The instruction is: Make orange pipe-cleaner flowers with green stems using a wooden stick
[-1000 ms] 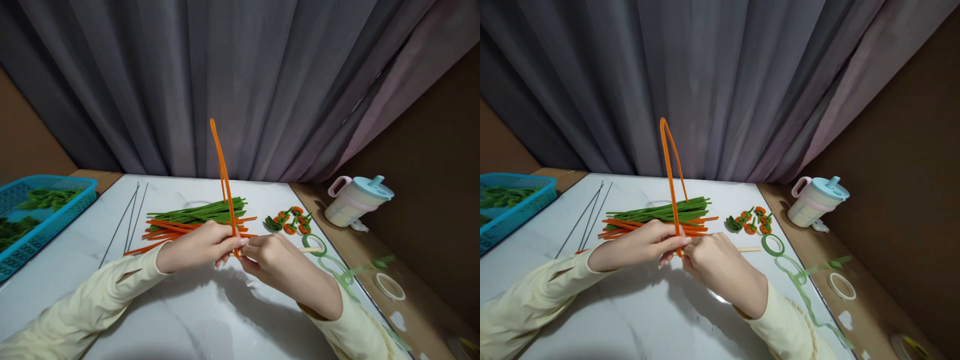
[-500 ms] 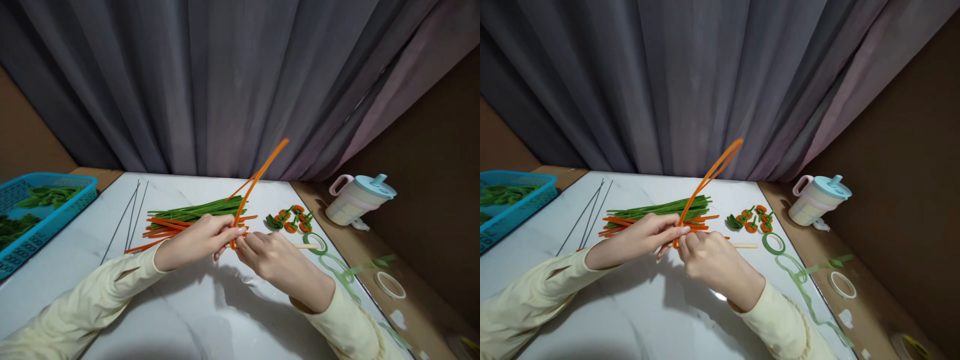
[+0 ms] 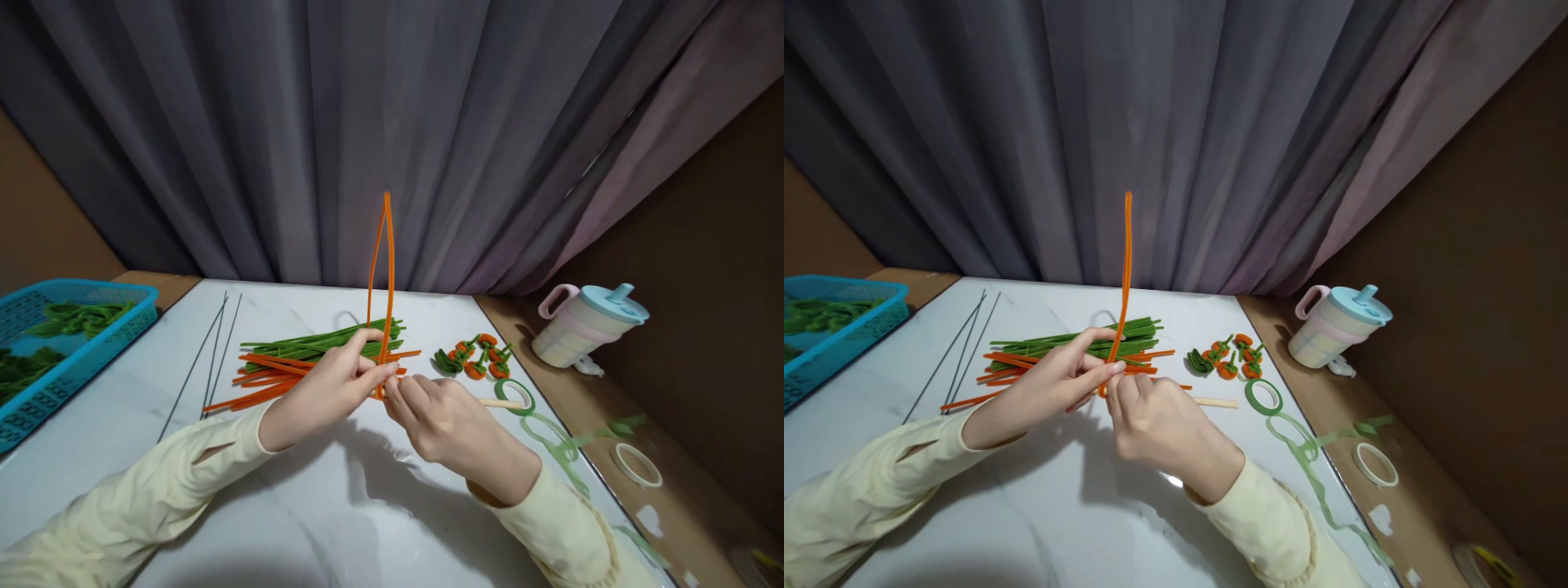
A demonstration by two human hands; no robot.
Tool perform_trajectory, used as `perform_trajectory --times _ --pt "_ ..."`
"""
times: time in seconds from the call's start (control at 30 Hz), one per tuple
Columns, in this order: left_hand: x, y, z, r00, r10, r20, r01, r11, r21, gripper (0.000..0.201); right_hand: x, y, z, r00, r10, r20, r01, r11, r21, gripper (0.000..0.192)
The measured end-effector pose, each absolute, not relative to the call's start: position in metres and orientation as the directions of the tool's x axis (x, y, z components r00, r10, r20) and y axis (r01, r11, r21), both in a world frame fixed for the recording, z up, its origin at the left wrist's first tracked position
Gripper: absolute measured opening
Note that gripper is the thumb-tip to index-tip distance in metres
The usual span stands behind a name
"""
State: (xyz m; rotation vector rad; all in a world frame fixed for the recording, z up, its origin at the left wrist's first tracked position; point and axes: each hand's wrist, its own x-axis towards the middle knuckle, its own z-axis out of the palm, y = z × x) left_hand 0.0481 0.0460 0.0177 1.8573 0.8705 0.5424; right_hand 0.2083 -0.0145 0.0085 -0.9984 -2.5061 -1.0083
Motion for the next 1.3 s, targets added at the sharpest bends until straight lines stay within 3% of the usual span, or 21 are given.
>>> perform_trajectory --times 0.23,0.4,0.53,0.77,0.9,1.03,1.13,1.2,1.3 --pt "0.053 0.050 0.007 0.620 0.784 0.023 0.237 -0.216 0.947 0.047 0.209 -0.011 0.011 -0.729 0.485 0.484 0.685 0.521 0.509 0.015" --pt "0.053 0.050 0.005 0.591 0.804 0.072 0.233 -0.255 0.938 0.030 0.208 -0.011 0.008 -0.713 0.483 0.508 0.701 0.494 0.513 0.016" --pt "0.052 0.048 0.003 0.562 0.808 0.178 0.260 -0.376 0.889 0.014 0.208 -0.011 0.008 -0.725 0.487 0.488 0.689 0.502 0.523 0.018" --pt "0.050 0.044 -0.001 0.531 0.714 0.456 0.251 -0.647 0.720 0.015 0.212 -0.011 0.014 -0.721 0.505 0.474 0.692 0.556 0.460 0.024" --pt "0.049 0.044 0.005 0.619 0.527 0.582 0.216 -0.827 0.519 0.017 0.221 -0.011 0.016 -0.708 0.537 0.459 0.704 0.592 0.392 0.024" --pt "0.045 0.045 0.013 0.740 0.178 0.648 0.193 -0.980 0.048 0.027 0.228 -0.012 0.019 -0.665 0.607 0.434 0.741 0.606 0.289 0.028" --pt "0.041 0.043 0.017 0.802 -0.029 0.597 0.181 -0.940 -0.288 0.022 0.229 -0.012 0.022 -0.667 0.635 0.390 0.739 0.631 0.236 0.032" --pt "0.039 0.040 0.020 0.837 -0.083 0.542 0.166 -0.904 -0.395 0.024 0.230 -0.013 0.023 -0.677 0.631 0.380 0.730 0.641 0.236 0.032" --pt "0.036 0.035 0.024 0.877 -0.046 0.478 0.176 -0.895 -0.410 0.029 0.231 -0.015 0.024 -0.680 0.623 0.387 0.731 0.621 0.284 0.031"
